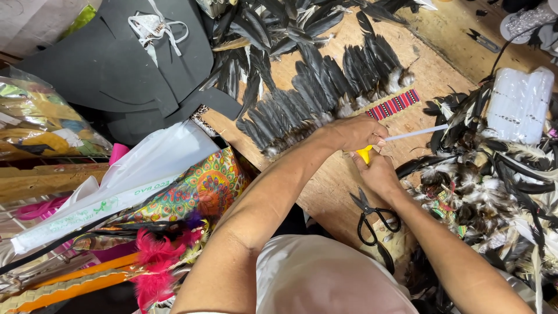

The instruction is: The person uses a hot glue gun to attach black feathers to a patterned fabric strip on a wooden workbench. They then apply glue to a white elastic band and press it onto the feathered strip to secure it.

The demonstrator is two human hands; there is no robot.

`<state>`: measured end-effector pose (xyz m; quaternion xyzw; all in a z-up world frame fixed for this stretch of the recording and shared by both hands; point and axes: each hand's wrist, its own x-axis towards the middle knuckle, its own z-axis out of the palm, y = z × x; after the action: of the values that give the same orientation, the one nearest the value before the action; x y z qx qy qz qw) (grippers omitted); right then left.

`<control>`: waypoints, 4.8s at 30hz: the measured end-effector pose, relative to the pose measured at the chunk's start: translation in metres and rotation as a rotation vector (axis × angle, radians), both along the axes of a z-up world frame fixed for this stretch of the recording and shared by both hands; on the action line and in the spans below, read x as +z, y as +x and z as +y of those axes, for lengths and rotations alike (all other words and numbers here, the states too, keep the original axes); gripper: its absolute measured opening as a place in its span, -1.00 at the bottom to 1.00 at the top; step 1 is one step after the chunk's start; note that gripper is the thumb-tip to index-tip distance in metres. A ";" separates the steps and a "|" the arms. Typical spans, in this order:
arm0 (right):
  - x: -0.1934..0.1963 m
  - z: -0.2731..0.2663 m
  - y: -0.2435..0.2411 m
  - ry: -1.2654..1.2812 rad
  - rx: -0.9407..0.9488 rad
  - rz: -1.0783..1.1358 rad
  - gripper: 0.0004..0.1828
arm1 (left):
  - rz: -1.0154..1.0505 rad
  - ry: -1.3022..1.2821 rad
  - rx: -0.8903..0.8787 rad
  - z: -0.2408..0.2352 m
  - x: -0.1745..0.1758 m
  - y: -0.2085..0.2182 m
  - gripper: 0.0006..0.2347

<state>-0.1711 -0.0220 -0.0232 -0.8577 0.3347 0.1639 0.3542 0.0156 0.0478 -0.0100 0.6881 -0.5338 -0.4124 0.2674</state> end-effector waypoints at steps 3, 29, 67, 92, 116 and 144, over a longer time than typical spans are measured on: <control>0.013 0.006 0.002 -0.013 0.023 0.009 -0.36 | -0.006 -0.014 0.004 -0.003 -0.026 0.000 -0.80; 0.031 0.043 0.006 0.016 0.160 0.002 -0.40 | -0.052 0.005 0.080 0.074 0.030 -0.012 -0.77; 0.003 0.055 0.010 -0.002 0.215 0.000 -0.39 | 0.050 0.163 0.154 0.070 -0.031 -0.003 -0.78; 0.009 0.093 0.012 0.041 0.315 -0.020 -0.40 | 0.056 0.202 0.223 0.118 -0.043 -0.007 -0.74; 0.040 0.117 0.012 0.075 0.347 0.054 -0.39 | 0.028 0.236 0.239 0.145 -0.013 -0.012 -0.77; 0.037 -0.050 -0.042 0.643 -0.437 -0.318 -0.54 | 0.027 0.438 0.961 0.262 -0.027 -0.086 -0.53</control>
<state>-0.2129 -0.0724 0.0137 -0.6270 0.3815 0.0466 0.6777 -0.0707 0.3097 -0.0375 0.8896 -0.0563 -0.3540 0.2831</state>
